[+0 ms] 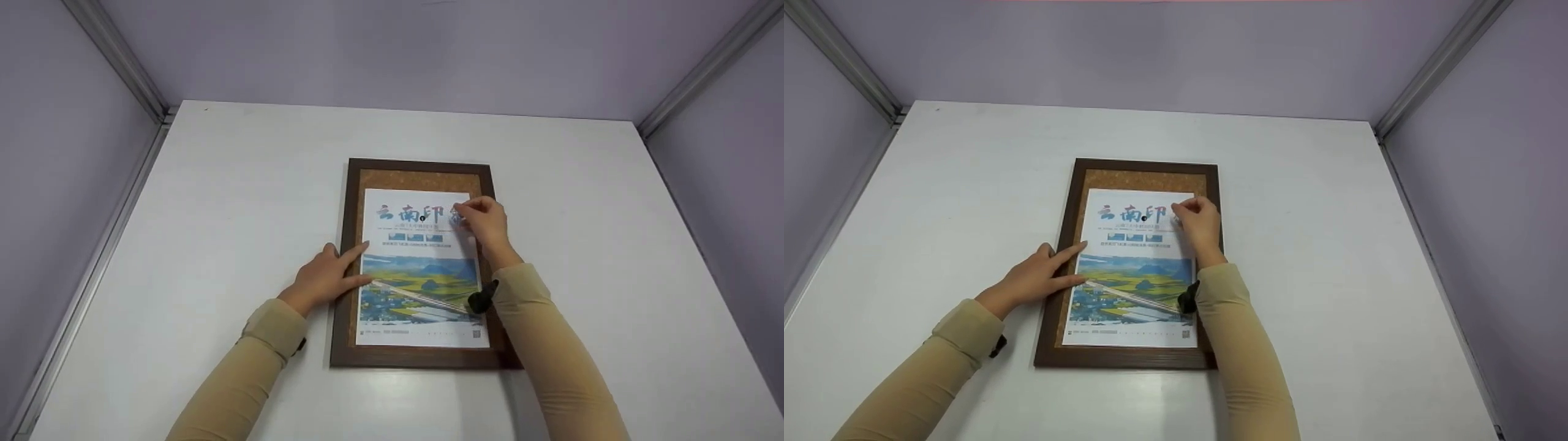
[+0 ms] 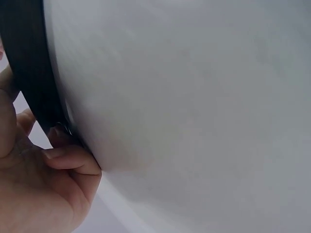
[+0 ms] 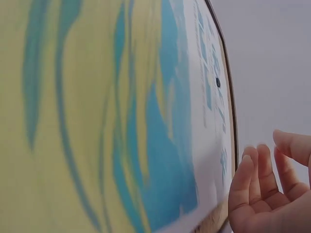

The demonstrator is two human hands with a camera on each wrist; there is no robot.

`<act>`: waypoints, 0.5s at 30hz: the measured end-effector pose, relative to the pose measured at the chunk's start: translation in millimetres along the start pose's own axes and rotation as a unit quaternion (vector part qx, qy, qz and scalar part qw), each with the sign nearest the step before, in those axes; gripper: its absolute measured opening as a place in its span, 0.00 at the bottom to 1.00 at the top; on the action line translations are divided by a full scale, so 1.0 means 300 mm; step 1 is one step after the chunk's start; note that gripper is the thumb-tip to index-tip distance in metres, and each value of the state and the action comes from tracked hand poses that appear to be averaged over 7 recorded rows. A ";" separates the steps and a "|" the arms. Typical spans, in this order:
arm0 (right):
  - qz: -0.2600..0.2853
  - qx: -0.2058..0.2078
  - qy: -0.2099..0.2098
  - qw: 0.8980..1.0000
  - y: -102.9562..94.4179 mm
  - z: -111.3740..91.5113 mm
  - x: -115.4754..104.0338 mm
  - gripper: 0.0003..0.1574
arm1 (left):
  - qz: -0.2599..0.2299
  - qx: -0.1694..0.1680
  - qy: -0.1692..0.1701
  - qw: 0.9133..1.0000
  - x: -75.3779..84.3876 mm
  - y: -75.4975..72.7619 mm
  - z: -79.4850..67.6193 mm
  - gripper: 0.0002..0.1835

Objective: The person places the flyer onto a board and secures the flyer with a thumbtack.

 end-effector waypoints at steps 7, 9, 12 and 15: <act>0.036 0.006 -0.027 0.999 -0.084 -0.010 0.001 0.14 | -0.018 0.004 0.002 1.000 -0.008 -0.001 -0.001 0.43; 0.047 0.008 -0.034 0.998 -0.106 -0.015 0.001 0.14 | -0.034 0.008 0.003 0.999 -0.013 -0.004 -0.005 0.44; 0.052 0.013 -0.046 0.998 -0.138 -0.018 -0.001 0.14 | -0.074 0.010 0.000 0.997 -0.024 -0.012 -0.011 0.45; 0.059 0.018 -0.057 0.996 -0.167 -0.019 -0.011 0.13 | -0.104 0.009 -0.008 0.995 -0.040 -0.028 -0.016 0.47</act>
Point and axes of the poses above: each hand's wrist, its own z-axis towards the middle knuckle, its own y-axis out of the palm, x = y × z, the point moved 2 cm from there along z, towards the middle knuckle, and after that the axes turned 7 degrees about z, right-handed, at the moved point
